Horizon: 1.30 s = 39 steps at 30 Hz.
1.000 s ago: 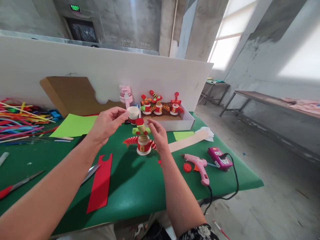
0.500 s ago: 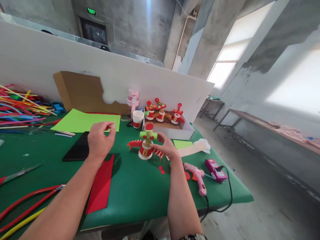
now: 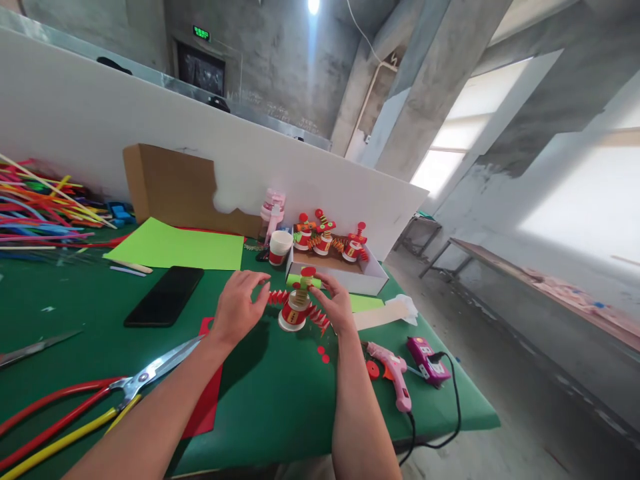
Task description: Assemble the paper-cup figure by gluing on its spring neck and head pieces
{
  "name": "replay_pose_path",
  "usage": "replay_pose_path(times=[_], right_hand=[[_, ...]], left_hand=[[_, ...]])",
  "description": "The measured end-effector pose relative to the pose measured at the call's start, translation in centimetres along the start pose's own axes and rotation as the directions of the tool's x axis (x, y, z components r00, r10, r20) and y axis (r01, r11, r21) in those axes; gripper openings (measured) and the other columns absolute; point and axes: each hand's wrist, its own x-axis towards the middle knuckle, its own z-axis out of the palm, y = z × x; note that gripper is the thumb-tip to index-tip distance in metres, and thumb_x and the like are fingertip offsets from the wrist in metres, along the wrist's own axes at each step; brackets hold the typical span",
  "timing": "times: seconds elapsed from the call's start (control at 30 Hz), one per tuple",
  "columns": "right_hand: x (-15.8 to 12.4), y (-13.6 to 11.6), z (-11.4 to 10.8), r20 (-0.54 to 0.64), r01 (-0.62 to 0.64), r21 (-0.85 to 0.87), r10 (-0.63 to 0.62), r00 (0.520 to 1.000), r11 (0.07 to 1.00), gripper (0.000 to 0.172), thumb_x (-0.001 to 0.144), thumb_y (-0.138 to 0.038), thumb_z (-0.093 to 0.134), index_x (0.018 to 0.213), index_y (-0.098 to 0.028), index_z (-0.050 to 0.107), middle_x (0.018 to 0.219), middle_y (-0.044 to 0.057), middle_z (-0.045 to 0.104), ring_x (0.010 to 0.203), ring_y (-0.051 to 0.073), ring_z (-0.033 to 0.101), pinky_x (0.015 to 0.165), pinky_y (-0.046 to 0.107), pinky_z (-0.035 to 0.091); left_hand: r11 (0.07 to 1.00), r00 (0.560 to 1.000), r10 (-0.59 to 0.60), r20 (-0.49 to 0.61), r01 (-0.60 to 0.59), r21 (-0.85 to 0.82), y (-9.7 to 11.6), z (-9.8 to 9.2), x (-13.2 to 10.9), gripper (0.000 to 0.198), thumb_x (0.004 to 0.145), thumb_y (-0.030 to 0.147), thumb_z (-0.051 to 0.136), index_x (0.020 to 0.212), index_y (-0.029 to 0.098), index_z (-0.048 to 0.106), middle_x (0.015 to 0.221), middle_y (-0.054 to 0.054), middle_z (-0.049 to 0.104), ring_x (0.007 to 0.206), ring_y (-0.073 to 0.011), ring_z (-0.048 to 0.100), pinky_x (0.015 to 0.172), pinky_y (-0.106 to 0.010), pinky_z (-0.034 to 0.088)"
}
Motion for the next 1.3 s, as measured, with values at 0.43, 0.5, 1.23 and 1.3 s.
replay_pose_path(times=[0.43,0.5,1.23,1.3], right_hand=[[-0.1,0.1,0.3,-0.135,-0.151,-0.095,0.137,0.981,0.984,0.032,0.073,-0.047,0.074,0.092,-0.022,0.077,0.094,0.005,0.077,0.094,0.024,0.069,0.089,0.039,0.052],[-0.1,0.0,0.4,-0.128,-0.147,-0.094,0.134,0.983,0.985,0.031,0.074,-0.047,0.074,0.092,-0.021,0.077,0.093,0.004,0.077,0.093,0.024,0.069,0.089,0.038,0.052],[-0.1,0.1,0.4,-0.159,-0.163,-0.078,0.149,0.976,0.984,0.034,0.072,-0.048,0.075,0.093,-0.021,0.077,0.092,0.004,0.076,0.09,0.022,0.067,0.084,0.034,0.052],[0.0,0.1,0.4,-0.161,-0.16,-0.066,0.147,0.976,0.985,0.035,0.072,-0.049,0.076,0.093,-0.02,0.077,0.091,0.004,0.076,0.089,0.022,0.068,0.084,0.033,0.052]], left_hand=[[1.0,0.991,-0.007,0.134,0.007,0.0,-0.8,1.1,-1.0,0.02,0.09,0.03,0.047,0.094,0.023,0.065,0.092,-0.007,0.071,0.09,-0.0247,0.062,0.081,-0.038,0.05],[1.0,0.99,-0.016,0.141,0.016,-0.002,-0.8,1.0,-0.9,0.02,0.09,0.031,0.047,0.094,0.023,0.066,0.091,-0.007,0.071,0.09,-0.0246,0.062,0.081,-0.037,0.05],[1.0,0.985,-0.016,0.17,0.013,0.017,-1.1,1.1,-1.0,0.019,0.091,0.033,0.047,0.092,0.024,0.065,0.091,-0.007,0.07,0.091,-0.0246,0.063,0.079,-0.036,0.05],[1.0,0.986,-0.014,0.166,0.012,0.014,-1.1,1.1,-1.0,0.02,0.091,0.032,0.047,0.092,0.024,0.065,0.091,-0.007,0.07,0.091,-0.0245,0.062,0.079,-0.036,0.05]])
